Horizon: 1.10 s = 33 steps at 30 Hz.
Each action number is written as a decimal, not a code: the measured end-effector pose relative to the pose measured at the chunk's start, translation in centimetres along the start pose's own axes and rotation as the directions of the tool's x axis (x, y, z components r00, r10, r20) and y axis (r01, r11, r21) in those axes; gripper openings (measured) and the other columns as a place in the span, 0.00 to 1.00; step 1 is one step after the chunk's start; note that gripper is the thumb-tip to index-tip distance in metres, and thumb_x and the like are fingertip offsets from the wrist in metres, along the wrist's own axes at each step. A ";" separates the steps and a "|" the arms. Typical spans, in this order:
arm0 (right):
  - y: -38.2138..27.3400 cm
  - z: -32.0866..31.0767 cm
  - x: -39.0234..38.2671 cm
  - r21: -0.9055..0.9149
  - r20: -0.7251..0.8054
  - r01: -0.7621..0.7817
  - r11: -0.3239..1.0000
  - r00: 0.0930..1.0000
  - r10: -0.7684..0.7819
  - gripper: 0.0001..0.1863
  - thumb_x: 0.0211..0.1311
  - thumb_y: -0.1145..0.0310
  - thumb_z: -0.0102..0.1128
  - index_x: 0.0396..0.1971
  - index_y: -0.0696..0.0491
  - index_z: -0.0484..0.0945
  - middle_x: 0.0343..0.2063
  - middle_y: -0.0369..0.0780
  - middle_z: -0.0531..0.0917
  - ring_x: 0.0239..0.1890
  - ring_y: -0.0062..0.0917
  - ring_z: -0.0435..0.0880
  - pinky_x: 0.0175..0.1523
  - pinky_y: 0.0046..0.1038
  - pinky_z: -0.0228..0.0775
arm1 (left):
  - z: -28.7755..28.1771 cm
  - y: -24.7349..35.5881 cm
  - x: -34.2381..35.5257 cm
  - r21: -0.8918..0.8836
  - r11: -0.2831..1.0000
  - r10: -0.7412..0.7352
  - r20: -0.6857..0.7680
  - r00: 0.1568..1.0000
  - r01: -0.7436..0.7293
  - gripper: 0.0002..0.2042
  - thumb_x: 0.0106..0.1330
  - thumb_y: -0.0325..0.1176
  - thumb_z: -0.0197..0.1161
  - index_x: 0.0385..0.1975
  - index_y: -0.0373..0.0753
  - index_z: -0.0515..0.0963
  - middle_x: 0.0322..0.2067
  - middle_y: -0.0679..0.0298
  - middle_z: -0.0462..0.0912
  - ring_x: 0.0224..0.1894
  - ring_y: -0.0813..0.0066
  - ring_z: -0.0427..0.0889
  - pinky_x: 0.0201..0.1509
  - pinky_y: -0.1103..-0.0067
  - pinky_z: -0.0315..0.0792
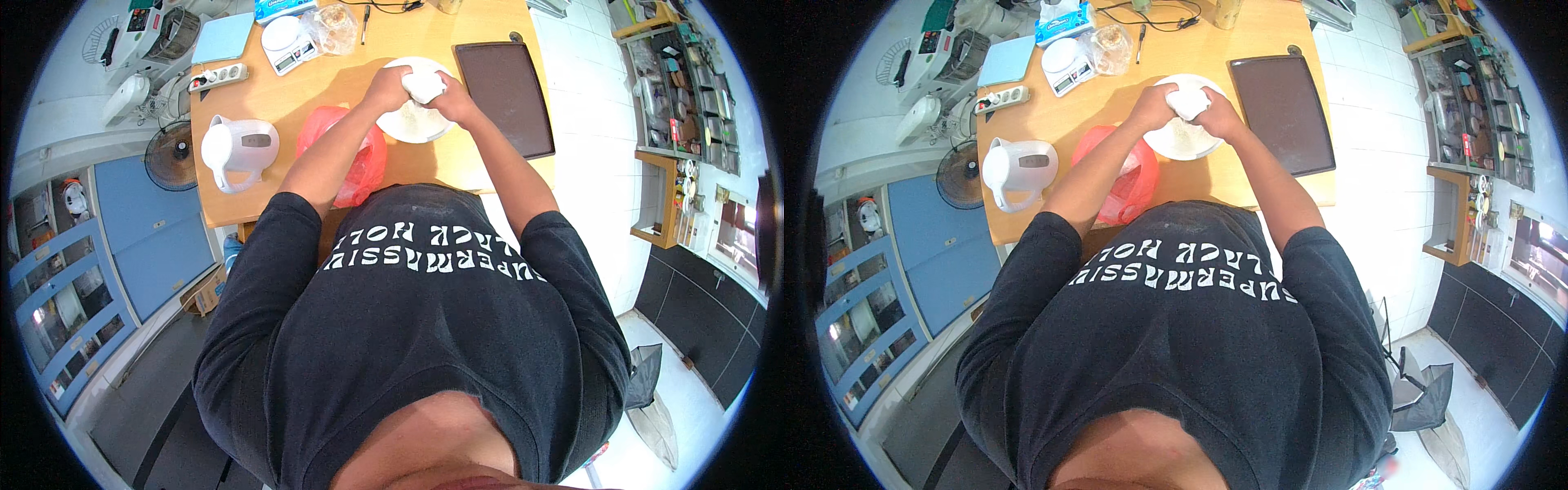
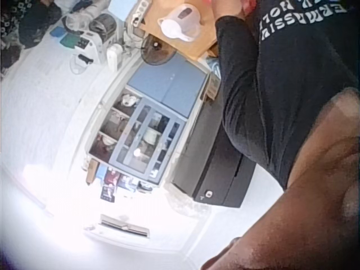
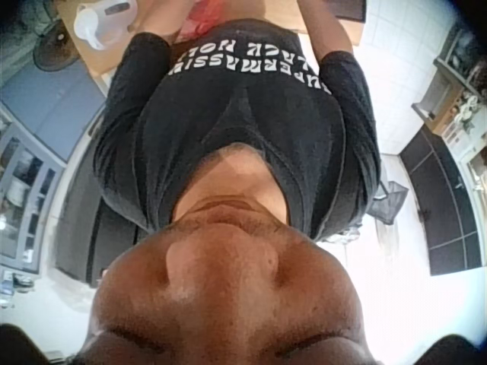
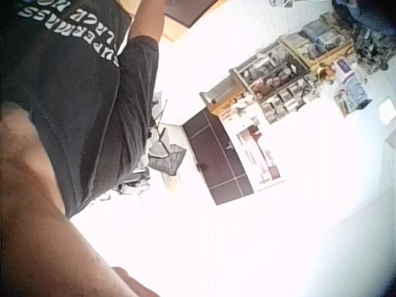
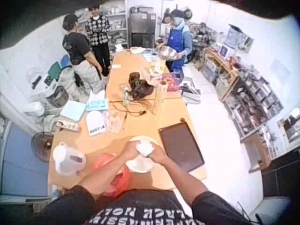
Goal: The person prepares dough by opening a plastic bag to retrieve a white substance, kneading and shaping a piece of white dough on a flat surface, and then placing it into a white bowl.
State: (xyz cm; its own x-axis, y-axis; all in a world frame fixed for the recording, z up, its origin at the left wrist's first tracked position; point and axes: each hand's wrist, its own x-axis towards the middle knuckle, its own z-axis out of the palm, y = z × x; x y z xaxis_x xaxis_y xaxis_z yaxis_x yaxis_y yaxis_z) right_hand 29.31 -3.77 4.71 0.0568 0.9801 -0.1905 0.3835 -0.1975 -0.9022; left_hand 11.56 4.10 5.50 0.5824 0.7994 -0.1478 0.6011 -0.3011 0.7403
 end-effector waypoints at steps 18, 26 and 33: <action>0.4 0.1 0.9 -0.190 -0.049 -0.044 0.981 0.998 0.035 0.25 0.52 0.71 0.70 0.54 0.54 0.78 0.46 0.49 0.87 0.50 0.42 0.86 0.54 0.39 0.76 | -0.1 -0.8 -0.3 0.051 0.999 -0.008 -0.015 1.000 0.009 0.22 0.52 0.31 0.77 0.49 0.42 0.83 0.45 0.50 0.87 0.49 0.53 0.86 0.52 0.66 0.78; 0.8 0.1 0.7 -0.025 -0.014 -0.029 0.999 0.999 0.029 0.28 0.49 0.72 0.73 0.53 0.57 0.77 0.46 0.47 0.87 0.50 0.38 0.86 0.55 0.37 0.75 | -0.7 -1.0 -0.4 -0.043 0.996 -0.084 -0.017 0.996 0.083 0.23 0.50 0.28 0.78 0.49 0.40 0.83 0.46 0.50 0.87 0.48 0.57 0.86 0.52 0.68 0.78; -0.5 0.3 0.4 -0.032 0.010 0.002 0.999 1.000 -0.002 0.27 0.51 0.73 0.72 0.53 0.57 0.77 0.46 0.50 0.86 0.51 0.42 0.86 0.56 0.36 0.75 | -1.3 -0.6 -0.9 -0.003 0.998 -0.061 -0.095 0.994 0.061 0.18 0.52 0.28 0.77 0.44 0.39 0.83 0.43 0.53 0.88 0.45 0.61 0.88 0.49 0.69 0.78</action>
State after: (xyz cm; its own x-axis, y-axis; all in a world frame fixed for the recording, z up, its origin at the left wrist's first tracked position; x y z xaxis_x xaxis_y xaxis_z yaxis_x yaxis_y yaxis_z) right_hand 28.80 -3.30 5.00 0.0466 0.9801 -0.1929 0.4125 -0.1947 -0.8899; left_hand 9.93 4.27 6.03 0.4898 0.8622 -0.1297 0.6340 -0.2501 0.7317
